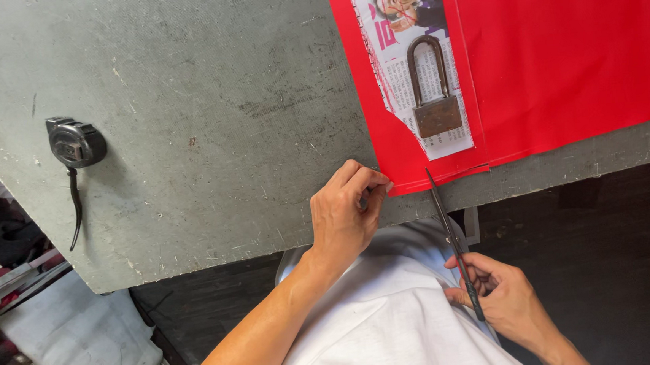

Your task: The person places a pattern on red fabric and secures it with a padlock and a metal cup. They use scissors to cut the fabric along the pattern's edge. After cutting, they remove the pattern, place a newspaper strip on the fabric, and use a ruler and chalk to mark a line. They then cut the fabric along the marked line.

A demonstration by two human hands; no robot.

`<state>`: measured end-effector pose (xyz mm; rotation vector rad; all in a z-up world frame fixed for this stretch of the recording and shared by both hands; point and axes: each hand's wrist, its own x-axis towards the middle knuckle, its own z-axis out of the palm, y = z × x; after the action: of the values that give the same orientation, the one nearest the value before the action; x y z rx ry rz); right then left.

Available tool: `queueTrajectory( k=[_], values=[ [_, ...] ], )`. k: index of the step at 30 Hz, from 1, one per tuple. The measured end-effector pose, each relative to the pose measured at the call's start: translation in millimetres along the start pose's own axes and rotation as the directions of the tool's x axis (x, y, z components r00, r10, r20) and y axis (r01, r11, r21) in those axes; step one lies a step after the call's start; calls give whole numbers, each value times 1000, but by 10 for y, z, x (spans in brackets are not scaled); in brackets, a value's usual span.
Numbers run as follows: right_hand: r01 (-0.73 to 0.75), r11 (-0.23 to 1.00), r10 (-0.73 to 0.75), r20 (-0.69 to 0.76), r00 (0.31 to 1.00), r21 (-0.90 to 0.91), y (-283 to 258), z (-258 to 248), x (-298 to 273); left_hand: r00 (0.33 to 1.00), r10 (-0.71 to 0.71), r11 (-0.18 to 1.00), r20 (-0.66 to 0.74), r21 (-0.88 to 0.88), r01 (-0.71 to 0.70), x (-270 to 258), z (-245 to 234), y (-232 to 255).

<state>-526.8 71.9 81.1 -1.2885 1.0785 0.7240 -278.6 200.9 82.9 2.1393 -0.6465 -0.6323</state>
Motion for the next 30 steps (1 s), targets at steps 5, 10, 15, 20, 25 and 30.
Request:
queueTrajectory(
  k=[5,10,15,20,25,30],
  values=[
    [-7,999,7,-2,1000,37,3,2,-25,1000,-3,1000,-1,-4,3,-1,0,-11],
    [39,997,-39,-6,999,64,-97,-57,3,1000,20,1000,-11,6,-20,-2,0,-1],
    [29,999,-30,-27,999,-27,-224,-97,36,1000,23,1000,-13,5,-23,0,-8,13],
    [19,1000,-19,-3,1000,-3,-208,-137,37,1000,12,1000,-12,-2,-12,-15,3,2],
    [31,999,-31,0,1000,-44,-319,-213,99,1000,19,1000,-15,6,-19,-18,2,-4],
    [60,995,-60,-4,998,-79,-385,-252,114,999,32,999,-38,6,-32,-17,-9,5]
  ],
)
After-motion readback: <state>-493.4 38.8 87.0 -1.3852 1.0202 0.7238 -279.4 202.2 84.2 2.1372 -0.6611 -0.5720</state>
